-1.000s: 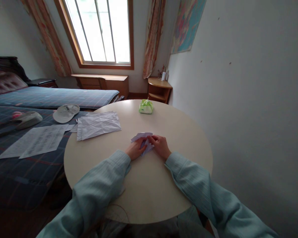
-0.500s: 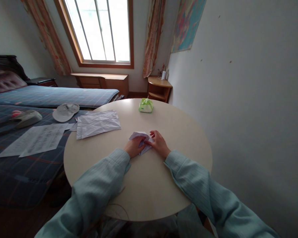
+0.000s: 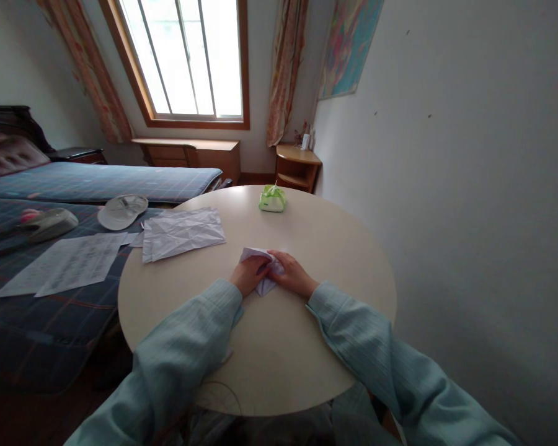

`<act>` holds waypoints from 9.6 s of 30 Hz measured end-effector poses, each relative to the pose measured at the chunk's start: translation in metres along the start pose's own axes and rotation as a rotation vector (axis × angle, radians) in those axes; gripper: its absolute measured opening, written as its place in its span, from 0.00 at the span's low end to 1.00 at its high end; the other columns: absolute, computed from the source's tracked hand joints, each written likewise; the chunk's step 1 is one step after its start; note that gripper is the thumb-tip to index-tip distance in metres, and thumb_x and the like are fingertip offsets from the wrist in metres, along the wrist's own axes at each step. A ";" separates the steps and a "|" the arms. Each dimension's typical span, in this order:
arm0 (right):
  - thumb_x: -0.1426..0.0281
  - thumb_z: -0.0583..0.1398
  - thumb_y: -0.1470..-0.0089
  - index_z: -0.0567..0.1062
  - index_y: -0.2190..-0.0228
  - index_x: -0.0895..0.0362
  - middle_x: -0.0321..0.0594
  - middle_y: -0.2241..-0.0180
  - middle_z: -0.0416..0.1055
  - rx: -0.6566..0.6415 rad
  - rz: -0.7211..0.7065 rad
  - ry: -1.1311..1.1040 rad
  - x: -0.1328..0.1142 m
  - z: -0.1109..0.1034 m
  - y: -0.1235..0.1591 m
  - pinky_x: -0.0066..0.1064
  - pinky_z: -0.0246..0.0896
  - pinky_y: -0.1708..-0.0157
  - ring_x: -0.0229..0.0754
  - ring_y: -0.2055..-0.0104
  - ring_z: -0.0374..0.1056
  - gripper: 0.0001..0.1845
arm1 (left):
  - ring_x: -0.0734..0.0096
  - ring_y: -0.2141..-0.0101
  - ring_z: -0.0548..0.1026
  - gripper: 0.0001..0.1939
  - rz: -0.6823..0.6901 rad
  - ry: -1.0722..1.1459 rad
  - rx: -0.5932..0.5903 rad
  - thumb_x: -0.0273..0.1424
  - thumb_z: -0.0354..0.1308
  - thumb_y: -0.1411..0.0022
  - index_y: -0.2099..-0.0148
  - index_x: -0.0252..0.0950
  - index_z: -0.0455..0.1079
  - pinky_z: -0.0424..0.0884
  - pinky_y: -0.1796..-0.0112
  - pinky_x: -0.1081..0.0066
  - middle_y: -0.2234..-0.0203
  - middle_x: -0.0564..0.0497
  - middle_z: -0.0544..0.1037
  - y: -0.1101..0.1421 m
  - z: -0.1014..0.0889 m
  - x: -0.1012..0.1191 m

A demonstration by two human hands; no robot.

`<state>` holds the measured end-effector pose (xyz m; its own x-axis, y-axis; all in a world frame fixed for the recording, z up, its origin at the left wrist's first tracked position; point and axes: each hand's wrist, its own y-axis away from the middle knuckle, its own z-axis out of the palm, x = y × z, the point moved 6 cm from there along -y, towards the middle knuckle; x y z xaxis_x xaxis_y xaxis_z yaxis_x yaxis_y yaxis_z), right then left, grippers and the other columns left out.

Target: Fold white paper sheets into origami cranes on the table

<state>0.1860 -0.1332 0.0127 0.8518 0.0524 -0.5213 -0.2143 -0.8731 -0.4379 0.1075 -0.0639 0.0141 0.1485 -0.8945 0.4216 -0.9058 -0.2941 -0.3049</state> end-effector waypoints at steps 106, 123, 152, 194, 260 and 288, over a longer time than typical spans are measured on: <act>0.71 0.57 0.56 0.70 0.63 0.54 0.37 0.63 0.71 0.016 0.089 -0.098 0.001 -0.008 -0.001 0.31 0.59 0.60 0.39 0.61 0.66 0.14 | 0.67 0.67 0.72 0.10 -0.170 -0.168 0.073 0.31 0.47 0.44 0.63 0.34 0.68 0.67 0.65 0.69 0.70 0.47 0.74 -0.002 -0.005 -0.002; 0.75 0.55 0.54 0.72 0.64 0.53 0.38 0.64 0.72 0.017 0.052 -0.022 -0.001 -0.010 -0.001 0.31 0.58 0.60 0.39 0.61 0.65 0.13 | 0.74 0.72 0.71 0.12 -0.097 -0.124 0.139 0.35 0.46 0.43 0.66 0.37 0.69 0.65 0.70 0.76 0.74 0.51 0.74 0.002 -0.007 -0.001; 0.72 0.53 0.50 0.71 0.77 0.59 0.39 0.76 0.68 -0.046 -0.041 0.166 -0.011 -0.007 -0.002 0.24 0.54 0.70 0.35 0.70 0.62 0.09 | 0.70 0.60 0.70 0.21 0.079 0.089 0.366 0.36 0.56 0.50 0.53 0.40 0.60 0.66 0.59 0.70 0.60 0.51 0.71 0.008 -0.038 0.020; 0.72 0.54 0.53 0.68 0.76 0.58 0.38 0.74 0.68 0.093 0.302 0.316 0.015 -0.022 0.001 0.25 0.49 0.73 0.36 0.71 0.61 0.04 | 0.68 0.63 0.67 0.08 0.071 -0.040 0.641 0.27 0.50 0.47 0.63 0.34 0.62 0.65 0.61 0.66 0.67 0.47 0.70 0.016 -0.049 0.018; 0.70 0.55 0.52 0.71 0.62 0.56 0.42 0.60 0.68 -0.041 -0.012 0.094 -0.004 -0.006 -0.002 0.32 0.55 0.54 0.39 0.57 0.62 0.13 | 0.69 0.71 0.70 0.07 -0.278 -0.111 0.221 0.28 0.52 0.53 0.67 0.37 0.60 0.63 0.69 0.70 0.77 0.52 0.71 0.003 -0.012 -0.022; 0.74 0.58 0.58 0.74 0.69 0.56 0.43 0.62 0.68 0.002 -0.130 0.079 -0.004 0.000 -0.001 0.35 0.56 0.54 0.41 0.57 0.61 0.10 | 0.71 0.72 0.68 0.09 -0.087 -0.001 0.272 0.24 0.49 0.51 0.64 0.35 0.63 0.64 0.67 0.71 0.78 0.53 0.73 0.002 -0.012 -0.007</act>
<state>0.1828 -0.1323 0.0147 0.9073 0.1268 -0.4009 -0.1004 -0.8605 -0.4994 0.0995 -0.0540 0.0203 0.2214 -0.8625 0.4550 -0.7503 -0.4487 -0.4854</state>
